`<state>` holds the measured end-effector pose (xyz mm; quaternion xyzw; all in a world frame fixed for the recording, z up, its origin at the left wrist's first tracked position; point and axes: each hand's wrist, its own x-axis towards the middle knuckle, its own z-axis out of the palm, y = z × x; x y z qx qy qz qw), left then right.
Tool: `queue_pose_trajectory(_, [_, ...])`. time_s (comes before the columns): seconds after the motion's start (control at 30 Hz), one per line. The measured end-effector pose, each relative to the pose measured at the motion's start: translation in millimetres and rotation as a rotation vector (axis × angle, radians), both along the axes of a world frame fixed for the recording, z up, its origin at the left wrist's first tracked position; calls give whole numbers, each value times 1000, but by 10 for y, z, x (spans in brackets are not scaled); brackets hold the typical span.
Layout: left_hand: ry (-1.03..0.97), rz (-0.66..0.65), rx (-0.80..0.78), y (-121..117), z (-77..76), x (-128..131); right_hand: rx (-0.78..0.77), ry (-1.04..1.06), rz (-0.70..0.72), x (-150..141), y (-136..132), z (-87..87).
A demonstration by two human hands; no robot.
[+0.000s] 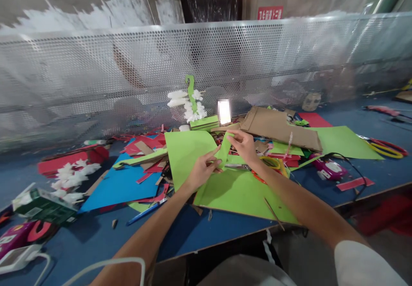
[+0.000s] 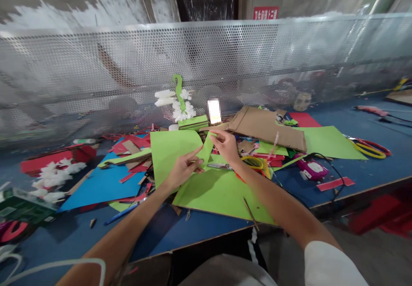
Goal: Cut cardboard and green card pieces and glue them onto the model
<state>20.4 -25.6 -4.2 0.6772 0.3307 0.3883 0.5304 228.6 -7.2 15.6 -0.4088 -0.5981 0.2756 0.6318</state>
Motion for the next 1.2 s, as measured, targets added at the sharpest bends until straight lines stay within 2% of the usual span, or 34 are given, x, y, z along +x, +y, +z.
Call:
queue_pose_trajectory(0.13, [14, -8, -7, 14, 17, -19, -26, 27, -9, -18, -17, 22])
queue_pose_trajectory(0.23, [69, 3, 53, 27, 30, -38, -42, 14, -13, -39, -42, 46])
queue_pose_trajectory(0.33, [107, 59, 166, 46, 33, -40, -46, -14, -21, -72, -74, 63])
queue_pose_trajectory(0.43, [98, 130, 211, 77, 24, -38, -62, -41, -26, -99, -101, 70])
queue_pose_trajectory(0.7, [141, 93, 105, 225, 42, -203, -146, -15, 38, -65, -25, 11])
queue_pose_trajectory(0.8, [133, 121, 110, 295, 121, -326, -151, -25, 38, -15, 7, 7])
queue_pose_trajectory(0.87, [163, 72, 142, 328, 199, -417, -171, -49, 43, 41, 24, 20])
queue_pose_trajectory(1.0, [450, -181, 191, 319, 329, -542, -173, -37, 18, 172, 108, 27])
queue_pose_trajectory(1.07, [632, -212, 251, 284, 369, -558, -192, 33, 13, 226, 168, 14])
queue_pose_trajectory(1.13, [826, -96, 356, 243, 414, -566, -235, 112, 36, 267, 214, 2])
queue_pose_trajectory(1.2, [1051, 158, 465, 208, 484, -601, -246, 138, 56, 293, 227, 5])
